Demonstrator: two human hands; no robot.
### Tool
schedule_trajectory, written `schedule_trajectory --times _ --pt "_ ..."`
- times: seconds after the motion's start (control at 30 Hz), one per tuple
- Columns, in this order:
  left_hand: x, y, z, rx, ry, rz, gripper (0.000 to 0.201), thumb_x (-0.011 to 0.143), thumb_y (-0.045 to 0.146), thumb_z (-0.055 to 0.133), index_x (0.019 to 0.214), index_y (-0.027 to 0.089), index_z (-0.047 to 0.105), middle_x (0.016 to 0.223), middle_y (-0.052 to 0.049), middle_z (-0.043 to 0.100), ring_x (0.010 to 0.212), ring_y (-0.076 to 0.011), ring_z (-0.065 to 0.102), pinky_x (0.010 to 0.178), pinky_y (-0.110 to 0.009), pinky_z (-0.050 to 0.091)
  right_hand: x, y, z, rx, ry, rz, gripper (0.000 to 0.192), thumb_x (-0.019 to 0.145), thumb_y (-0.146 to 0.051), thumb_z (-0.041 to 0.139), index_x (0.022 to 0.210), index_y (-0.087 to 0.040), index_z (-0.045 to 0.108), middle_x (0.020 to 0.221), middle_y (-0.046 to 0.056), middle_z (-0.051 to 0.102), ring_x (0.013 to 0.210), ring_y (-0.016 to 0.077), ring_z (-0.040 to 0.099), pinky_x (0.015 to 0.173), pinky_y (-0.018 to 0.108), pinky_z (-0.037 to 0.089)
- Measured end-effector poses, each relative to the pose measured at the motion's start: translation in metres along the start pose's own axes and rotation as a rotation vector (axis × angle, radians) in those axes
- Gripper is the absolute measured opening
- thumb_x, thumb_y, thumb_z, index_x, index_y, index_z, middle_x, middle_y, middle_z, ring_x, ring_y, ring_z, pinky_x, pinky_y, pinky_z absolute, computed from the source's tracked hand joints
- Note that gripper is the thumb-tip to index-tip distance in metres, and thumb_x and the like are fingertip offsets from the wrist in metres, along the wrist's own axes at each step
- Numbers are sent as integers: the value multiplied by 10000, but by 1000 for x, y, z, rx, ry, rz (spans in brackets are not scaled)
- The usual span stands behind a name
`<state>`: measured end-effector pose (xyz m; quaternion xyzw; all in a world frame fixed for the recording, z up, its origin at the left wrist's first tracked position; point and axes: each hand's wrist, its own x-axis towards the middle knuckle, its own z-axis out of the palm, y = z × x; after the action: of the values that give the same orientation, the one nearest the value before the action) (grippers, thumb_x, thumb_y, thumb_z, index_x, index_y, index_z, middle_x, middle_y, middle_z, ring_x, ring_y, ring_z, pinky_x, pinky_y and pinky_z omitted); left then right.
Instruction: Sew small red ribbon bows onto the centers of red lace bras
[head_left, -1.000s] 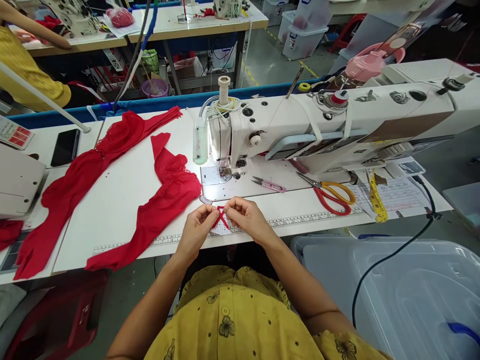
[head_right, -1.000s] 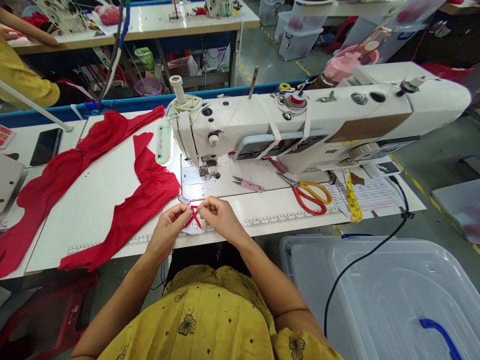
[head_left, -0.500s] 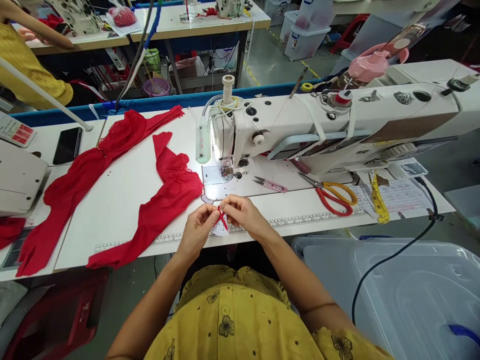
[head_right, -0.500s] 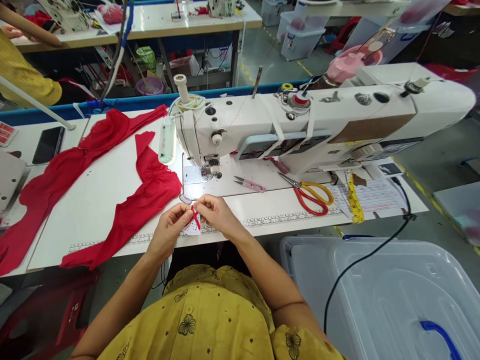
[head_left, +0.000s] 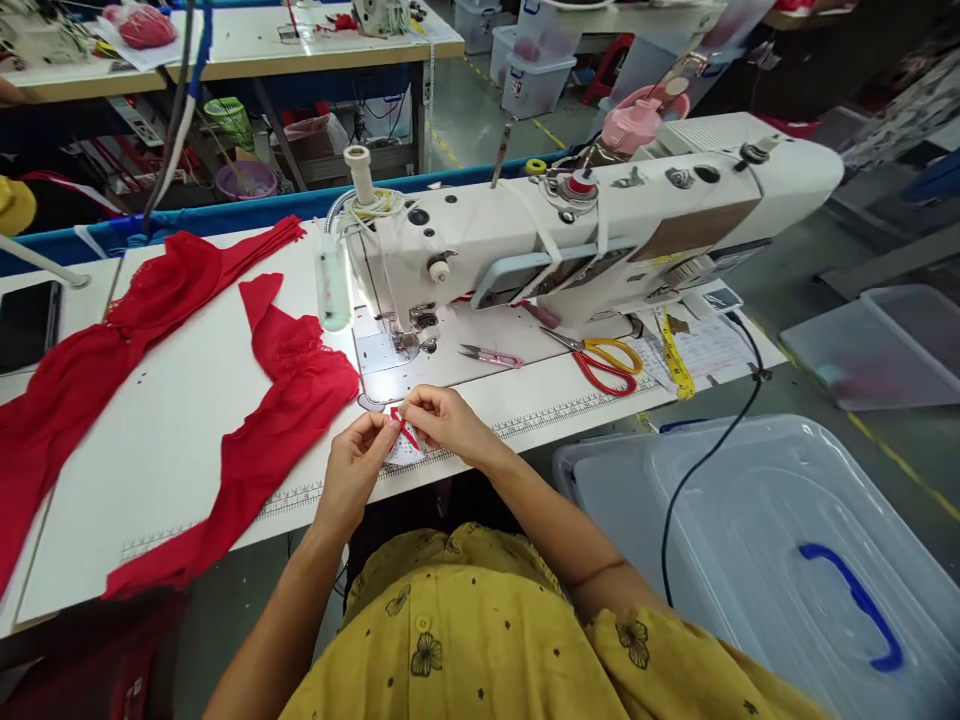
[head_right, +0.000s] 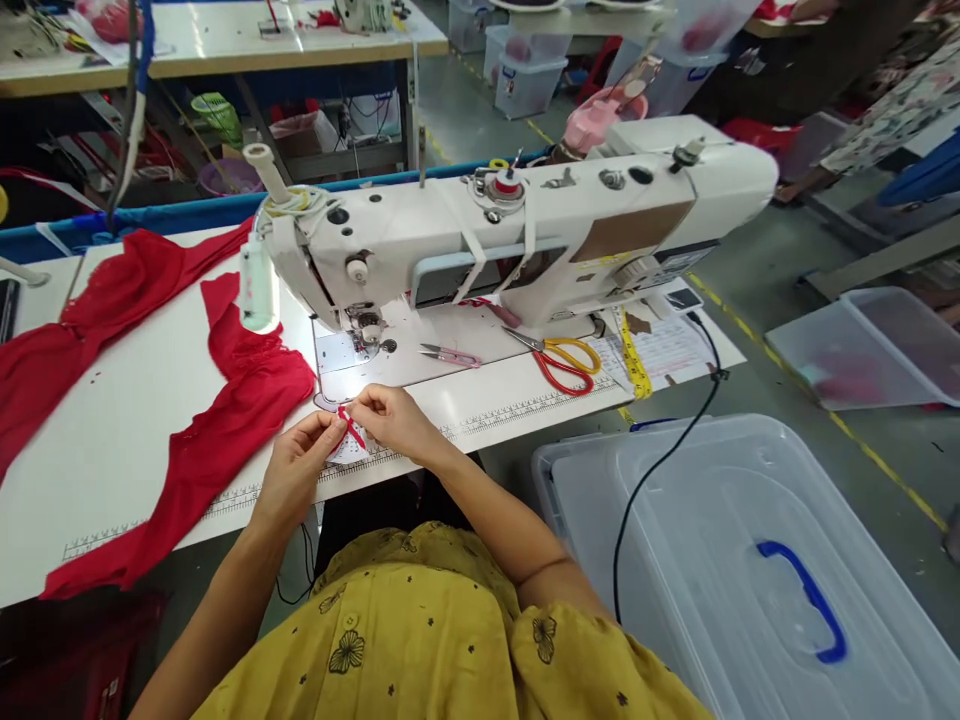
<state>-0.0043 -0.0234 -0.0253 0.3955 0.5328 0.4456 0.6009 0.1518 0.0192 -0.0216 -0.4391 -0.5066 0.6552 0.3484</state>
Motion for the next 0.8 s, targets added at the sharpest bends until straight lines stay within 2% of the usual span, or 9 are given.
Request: schedule_trajectory --times 0.33,0.8 --pt "-6 -1 5 45 33 88 286 793 447 753 826 176 668 744 9 633 669 -117 527 634 -223 413 -2 6 -2 -8 -41 -74 183 857 -339 618 770 -186 570 504 -87 466 422 60 381 424 186 295" --pt "-13 -12 5 115 64 225 260 810 425 733 817 178 652 729 19 591 652 -110 478 610 -224 365 -10 5 0 8 -73 -118 247 836 -384 668 752 -175 567 491 -92 478 408 53 376 409 186 294"
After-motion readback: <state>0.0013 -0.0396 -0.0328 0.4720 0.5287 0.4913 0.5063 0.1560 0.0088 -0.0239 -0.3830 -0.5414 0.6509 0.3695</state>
